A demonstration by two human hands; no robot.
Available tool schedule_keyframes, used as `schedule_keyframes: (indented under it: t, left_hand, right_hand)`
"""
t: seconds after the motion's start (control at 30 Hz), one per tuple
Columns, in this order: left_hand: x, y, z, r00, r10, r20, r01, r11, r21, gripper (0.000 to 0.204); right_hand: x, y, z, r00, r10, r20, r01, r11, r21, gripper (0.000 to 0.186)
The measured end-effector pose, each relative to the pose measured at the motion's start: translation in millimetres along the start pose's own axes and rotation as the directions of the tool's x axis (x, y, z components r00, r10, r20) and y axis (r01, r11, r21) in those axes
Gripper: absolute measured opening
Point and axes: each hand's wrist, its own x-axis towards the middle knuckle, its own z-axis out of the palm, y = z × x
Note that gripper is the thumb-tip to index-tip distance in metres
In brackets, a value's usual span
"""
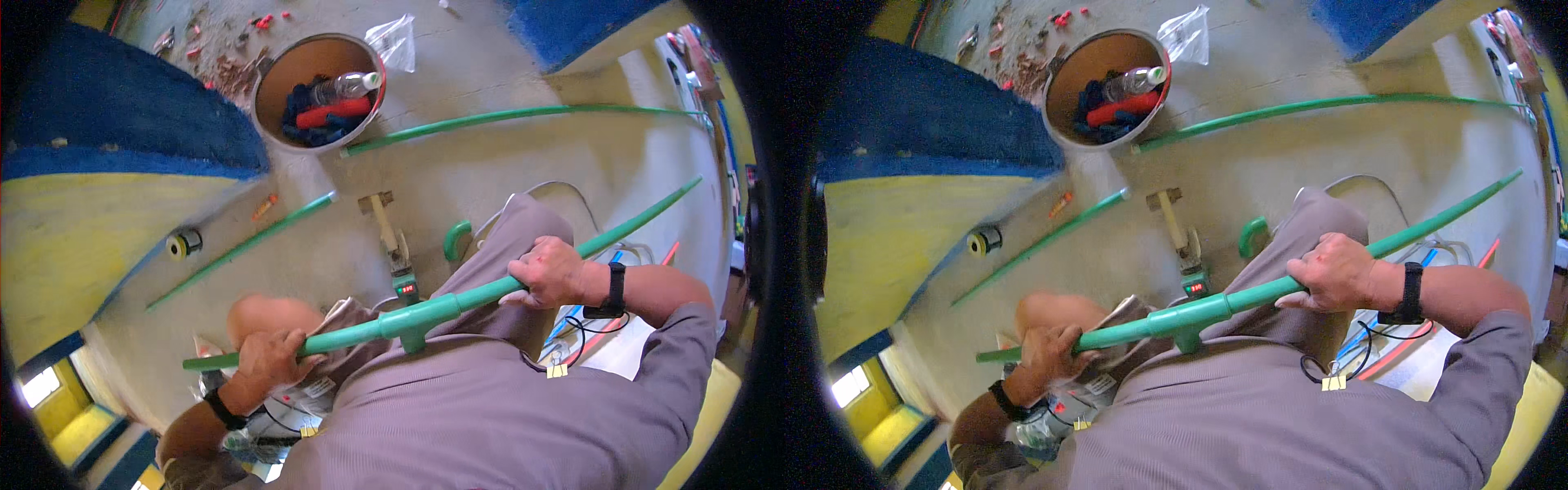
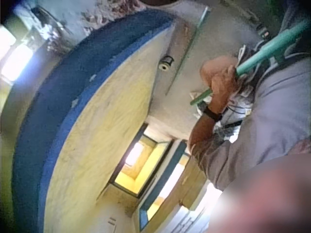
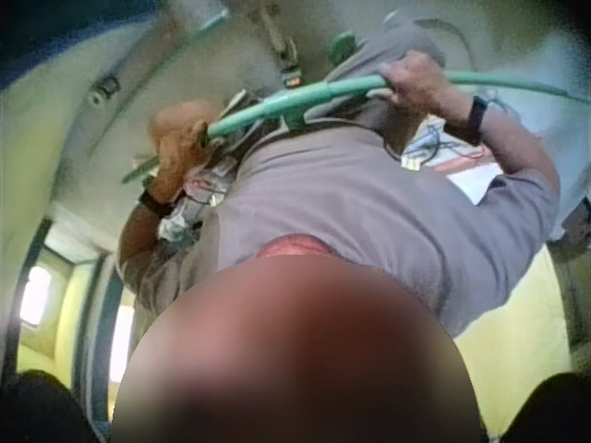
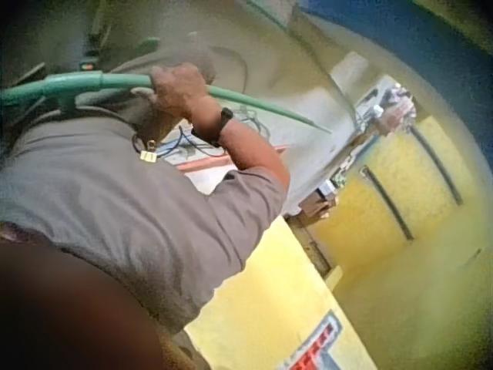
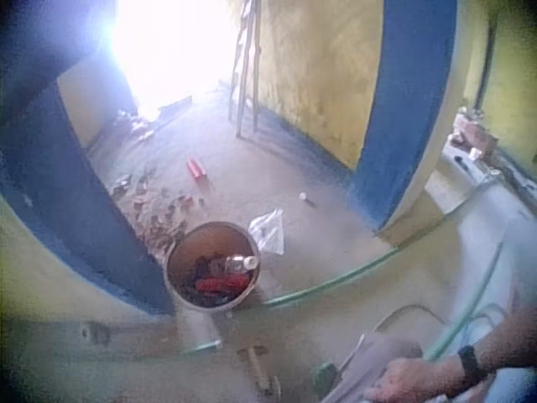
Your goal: Weld green PPR pipes using a heating machine.
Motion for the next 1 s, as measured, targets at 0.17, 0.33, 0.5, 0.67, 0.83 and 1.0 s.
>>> schedule_keyframes:
  t: [0.17,0.33,0.5,0.67,0.83,1.0]
  left_hand:
    - [-3.6,4.1,-0.7,0.999,-0.049,0.014,0.050,0.997,-0.061,0.038]
    - [-1.8,0.4,1.3,1.000,0.001,-0.019,-0.002,0.998,-0.062,0.038]
    - [-15.0,-12.4,8.7,1.000,0.000,-0.007,0.000,0.999,0.042,0.036]
    - [1.5,-18.3,-22.1,0.986,0.124,-0.115,-0.131,0.990,-0.055,0.038]
    - [-0.7,-53.6,-71.8,0.973,-0.159,-0.165,0.169,0.984,0.047,0.044]
    - [21.3,-56.3,-100.2,0.956,-0.139,-0.260,0.170,0.980,0.103,0.046]
  right_hand:
    - [-3.6,-4.1,-6.0,1.000,-0.022,-0.001,0.022,1.000,0.017,0.047]
    - [-7.0,-5.8,1.7,0.998,0.055,-0.014,-0.054,0.998,0.026,0.049]
    - [1.6,-2.7,5.8,1.000,0.014,-0.016,-0.012,0.995,0.094,0.052]
    - [4.7,3.0,-29.3,0.978,0.085,0.190,-0.111,0.985,0.131,0.048]
    - [-23.7,83.5,-70.8,0.909,0.315,0.272,-0.337,0.941,0.036,0.020]
    - [-59.1,164.0,-76.4,0.865,0.421,0.273,-0.407,0.907,-0.110,0.020]
